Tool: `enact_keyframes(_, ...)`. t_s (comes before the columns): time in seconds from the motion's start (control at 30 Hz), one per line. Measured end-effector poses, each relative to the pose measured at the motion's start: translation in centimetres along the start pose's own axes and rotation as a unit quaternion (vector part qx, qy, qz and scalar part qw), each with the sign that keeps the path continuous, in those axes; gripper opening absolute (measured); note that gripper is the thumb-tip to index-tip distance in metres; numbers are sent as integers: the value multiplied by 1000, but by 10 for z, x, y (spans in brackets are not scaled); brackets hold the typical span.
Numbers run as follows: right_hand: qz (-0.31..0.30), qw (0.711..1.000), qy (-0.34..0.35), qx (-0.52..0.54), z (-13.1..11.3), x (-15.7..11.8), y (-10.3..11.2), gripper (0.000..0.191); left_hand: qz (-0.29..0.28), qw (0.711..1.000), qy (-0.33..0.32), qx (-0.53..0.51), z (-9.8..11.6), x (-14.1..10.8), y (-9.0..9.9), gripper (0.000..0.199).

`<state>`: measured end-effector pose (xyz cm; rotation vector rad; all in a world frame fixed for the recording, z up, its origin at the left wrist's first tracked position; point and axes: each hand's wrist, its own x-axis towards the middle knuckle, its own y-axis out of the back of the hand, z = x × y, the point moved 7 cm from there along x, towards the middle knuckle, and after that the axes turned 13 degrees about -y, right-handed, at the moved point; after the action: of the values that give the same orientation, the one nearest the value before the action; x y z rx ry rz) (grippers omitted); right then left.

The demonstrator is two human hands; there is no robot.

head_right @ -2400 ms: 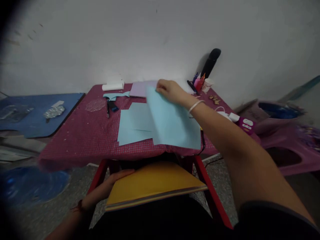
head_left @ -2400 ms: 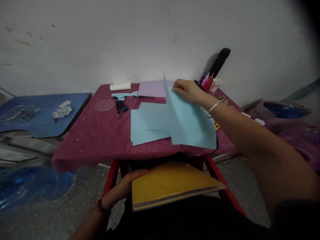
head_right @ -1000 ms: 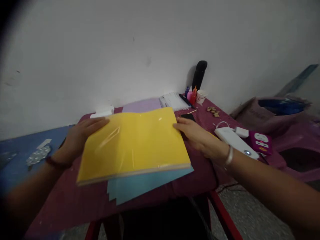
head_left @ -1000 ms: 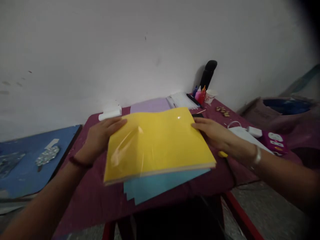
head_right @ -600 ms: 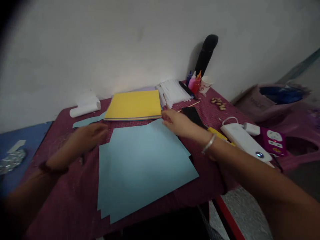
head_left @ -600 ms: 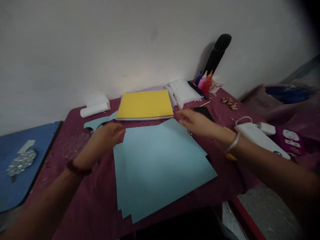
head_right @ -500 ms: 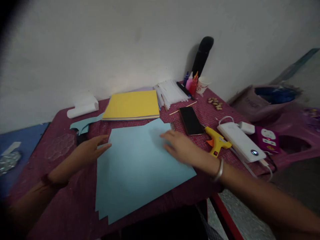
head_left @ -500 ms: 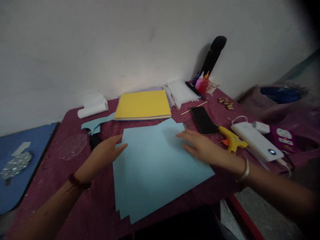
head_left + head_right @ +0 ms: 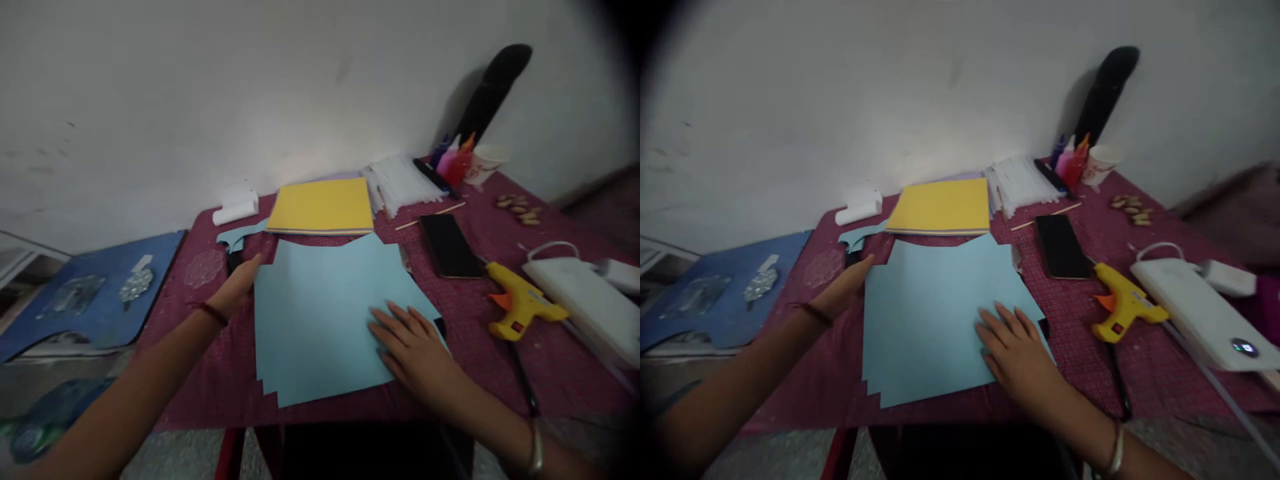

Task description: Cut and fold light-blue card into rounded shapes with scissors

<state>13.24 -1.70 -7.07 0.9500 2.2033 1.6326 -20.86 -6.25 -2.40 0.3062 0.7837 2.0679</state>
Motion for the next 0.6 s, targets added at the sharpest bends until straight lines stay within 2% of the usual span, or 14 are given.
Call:
enact_keyframes(0.07,-2,1000,11,4,-1,0,0,41,-26,995,45,-80,-6,-7,-5,54)
enact_keyframes(0.17,-10,1000,8,3,-3,1,3,41,-102,966,74,-226,-6,-31,-22,42)
enact_keyframes(0.2,-12,1000,3,2,-3,1,4,41,-122,958,73,-248,-6,-41,-28,41)
enact_keyframes(0.27,-18,1000,-4,-1,-4,3,6,42,-132,962,78,-224,-12,-60,-35,42)
enact_keyframes(0.33,-26,1000,-7,2,-6,3,8,43,-95,979,83,-160,-23,-74,-37,39)
enact_keyframes(0.4,-32,999,-5,11,-7,2,9,43,-16,992,63,-105,-27,-83,-32,35)
enact_keyframes(0.47,-27,999,-6,33,-7,0,12,44,63,994,23,-88,-23,-90,-22,34)
enact_keyframes(0.53,14,997,-26,67,-2,-2,21,52,118,988,-12,-95,-13,-98,-10,34)
enact_keyframes(0.6,89,987,-70,113,12,-1,38,67,156,981,-44,-106,2,-107,5,37)
